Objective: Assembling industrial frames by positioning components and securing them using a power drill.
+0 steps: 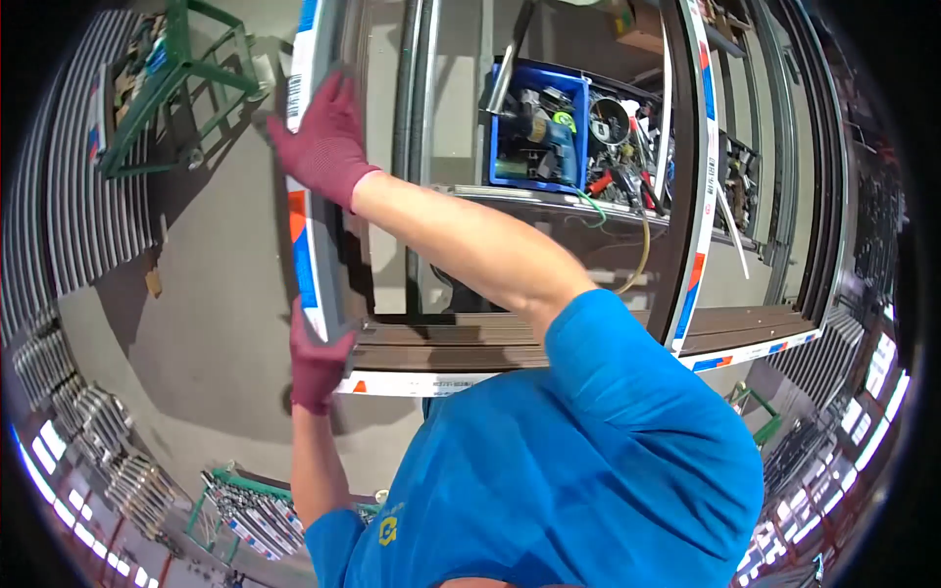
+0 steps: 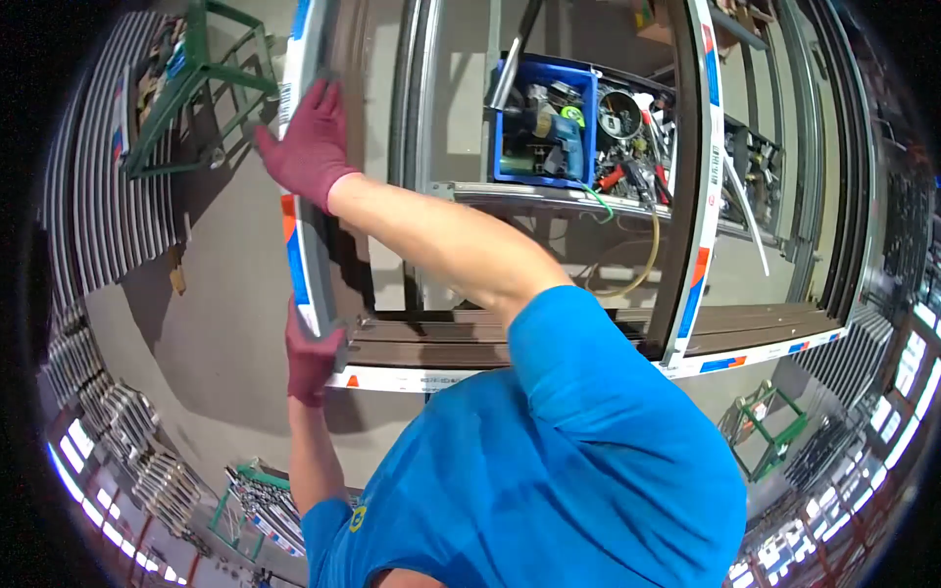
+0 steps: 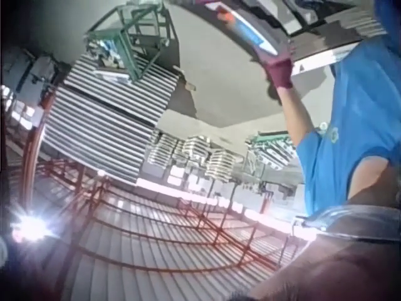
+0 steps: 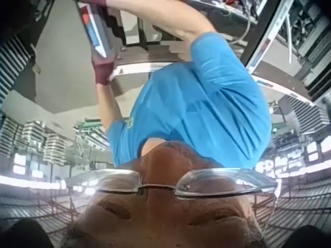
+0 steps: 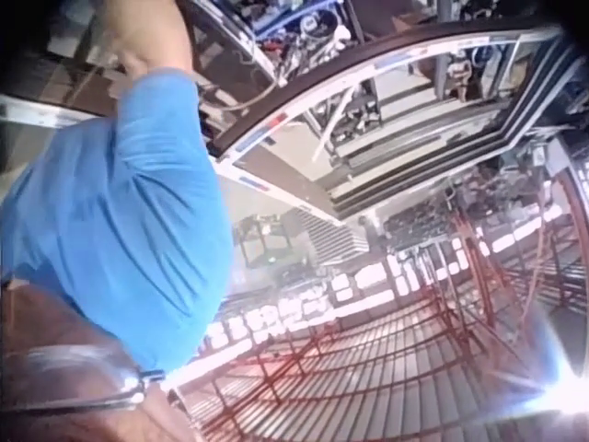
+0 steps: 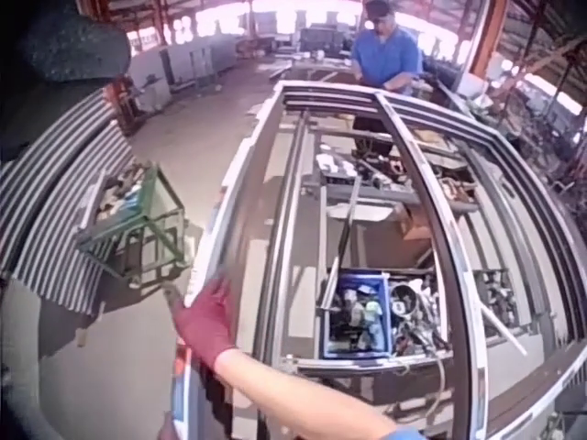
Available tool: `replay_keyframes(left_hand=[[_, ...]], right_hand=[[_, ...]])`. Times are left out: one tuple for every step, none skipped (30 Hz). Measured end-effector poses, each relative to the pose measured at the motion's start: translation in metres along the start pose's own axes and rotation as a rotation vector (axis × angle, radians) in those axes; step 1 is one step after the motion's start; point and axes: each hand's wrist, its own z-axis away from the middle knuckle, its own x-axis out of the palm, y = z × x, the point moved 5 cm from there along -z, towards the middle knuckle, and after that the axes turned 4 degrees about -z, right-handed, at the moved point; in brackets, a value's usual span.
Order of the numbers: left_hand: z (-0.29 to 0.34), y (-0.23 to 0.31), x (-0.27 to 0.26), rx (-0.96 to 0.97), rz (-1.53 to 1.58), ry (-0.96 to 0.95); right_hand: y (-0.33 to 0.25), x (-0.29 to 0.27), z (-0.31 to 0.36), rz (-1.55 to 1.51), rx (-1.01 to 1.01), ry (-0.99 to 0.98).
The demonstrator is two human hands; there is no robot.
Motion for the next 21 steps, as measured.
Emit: replay_keyframes(left_hand=[[-0.003, -0.003, -0.003, -0.012, -0.080, -0.022], [0.003, -0.029, 0.001, -0.134, 0.132, -0.001], [0.012, -0.055, 0.005, -0.260, 0.340, 0.037], [0.016, -0.055, 0.004, -0.272, 0.337, 0.044], [0.005, -0.036, 0.006, -0.124, 0.236, 0.023], [-0.002, -0.022, 0.006, 0.014, 0.134, 0.013], [0.001, -0.018, 0.003, -0.008, 0.123, 0.019], [-0.005, 0.002, 0.005, 0.003, 0.086, 0.004], [-0.007, 0.002, 0.006, -0.030, 0.048, 0.010], [-0.001, -0.006, 0.003, -0.027, 0.080, 0.033], [-0.001, -0.014, 0.003, -0.021, 0.069, 0.028], [0.004, -0.020, 0.000, -0.018, 0.022, 0.044], [0.009, -0.021, -0.004, -0.010, -0.022, 0.049], [0.010, -0.024, -0.010, -0.037, -0.073, 0.061], [0.015, -0.029, -0.009, -0.035, -0.077, 0.062], [0.023, -0.034, -0.010, -0.070, -0.108, 0.126], [0.028, -0.033, -0.013, -0.095, -0.140, 0.193], [0.023, -0.030, -0.012, -0.174, -0.199, 0.120], [0.015, -0.026, -0.013, -0.247, -0.263, 0.055], [0.014, -0.007, -0.009, 0.041, -0.292, 0.133], [-0.003, -0.027, 0.000, 0.321, -0.495, 0.165]], right_hand=[[0.013, 0.001, -0.001, -0.083, -0.099, -0.028], [0.033, -0.007, -0.003, -0.175, -0.229, -0.096], [0.047, -0.025, -0.002, -0.277, -0.367, -0.175], [0.068, -0.053, -0.001, -0.392, -0.215, -0.228], [0.126, -0.068, -0.038, -0.257, -0.326, 0.067], [0.180, -0.091, -0.070, -0.124, -0.322, 0.321], [0.203, -0.115, -0.081, -0.303, -0.087, 0.335], [0.279, -0.149, -0.123, -0.093, 0.020, 0.554], [0.325, -0.160, -0.148, 0.167, 0.347, 0.505], [0.351, -0.161, -0.166, 0.268, 0.419, 0.469], [0.376, -0.164, -0.182, 0.356, 0.393, 0.436], [0.381, -0.156, -0.193, 0.374, 0.437, 0.369], [0.383, -0.155, -0.197, 0.396, 0.485, 0.310], [0.384, -0.147, -0.210, 0.376, 0.486, 0.311], [0.392, -0.143, -0.223, 0.381, 0.532, 0.340], [0.400, -0.139, -0.225, 0.385, 0.578, 0.368], [0.409, -0.140, -0.221, 0.374, 0.571, 0.374], [0.422, -0.144, -0.223, 0.317, 0.627, 0.329], [0.428, -0.147, -0.229, 0.250, 0.674, 0.284], [0.414, -0.129, -0.222, 0.495, 0.520, 0.196], [0.465, -0.179, -0.236, 0.606, 0.696, 0.088]])
